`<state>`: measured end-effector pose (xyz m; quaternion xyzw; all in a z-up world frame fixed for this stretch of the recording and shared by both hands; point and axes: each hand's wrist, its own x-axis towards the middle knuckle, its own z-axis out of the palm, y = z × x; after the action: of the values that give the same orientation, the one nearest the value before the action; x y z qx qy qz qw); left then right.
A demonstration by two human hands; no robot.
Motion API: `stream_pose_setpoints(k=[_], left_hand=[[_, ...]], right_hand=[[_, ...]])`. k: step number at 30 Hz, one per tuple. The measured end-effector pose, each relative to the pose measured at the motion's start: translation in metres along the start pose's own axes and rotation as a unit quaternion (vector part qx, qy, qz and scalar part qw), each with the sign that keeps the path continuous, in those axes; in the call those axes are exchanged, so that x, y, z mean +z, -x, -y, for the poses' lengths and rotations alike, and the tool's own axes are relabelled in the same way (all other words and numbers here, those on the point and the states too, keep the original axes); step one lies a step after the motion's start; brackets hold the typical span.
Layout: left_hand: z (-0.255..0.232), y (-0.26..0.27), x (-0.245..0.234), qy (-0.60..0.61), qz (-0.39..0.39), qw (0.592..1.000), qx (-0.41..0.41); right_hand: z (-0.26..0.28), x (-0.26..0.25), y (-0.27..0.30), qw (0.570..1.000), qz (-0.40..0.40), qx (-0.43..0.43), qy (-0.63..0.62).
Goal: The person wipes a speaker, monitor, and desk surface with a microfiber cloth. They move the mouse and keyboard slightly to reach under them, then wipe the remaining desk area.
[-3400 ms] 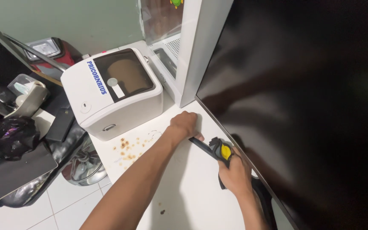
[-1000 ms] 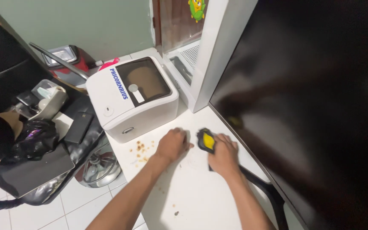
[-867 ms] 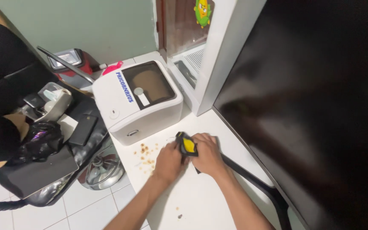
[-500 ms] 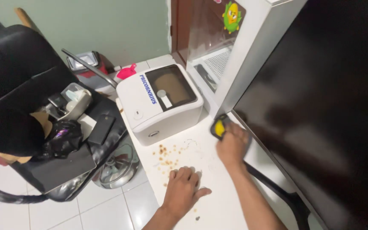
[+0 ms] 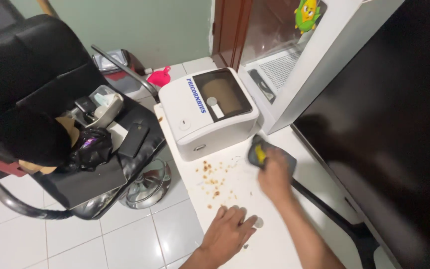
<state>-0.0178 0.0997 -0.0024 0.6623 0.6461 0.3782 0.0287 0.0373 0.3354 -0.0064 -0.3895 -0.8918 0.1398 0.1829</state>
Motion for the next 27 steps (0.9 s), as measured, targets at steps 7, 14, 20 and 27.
stream_pose_setpoints(k=[7,14,20,27], left_hand=[[0.000,0.014,0.038,-0.039,-0.020,0.999,-0.004],[-0.018,0.003,-0.001,-0.066,-0.030,0.997,0.010],[-0.004,0.036,-0.002,0.034,-0.098,0.992,0.076],[0.007,0.045,-0.034,0.014,0.019,0.998,0.054]], right_hand=[[0.094,0.004,0.042,0.945,0.128,-0.279,-0.116],[0.110,-0.067,0.011,0.951,0.150,0.187,-0.198],[0.095,0.028,0.064,0.953,-0.095,-0.267,0.107],[0.075,-0.035,0.064,0.830,0.136,0.252,-0.478]])
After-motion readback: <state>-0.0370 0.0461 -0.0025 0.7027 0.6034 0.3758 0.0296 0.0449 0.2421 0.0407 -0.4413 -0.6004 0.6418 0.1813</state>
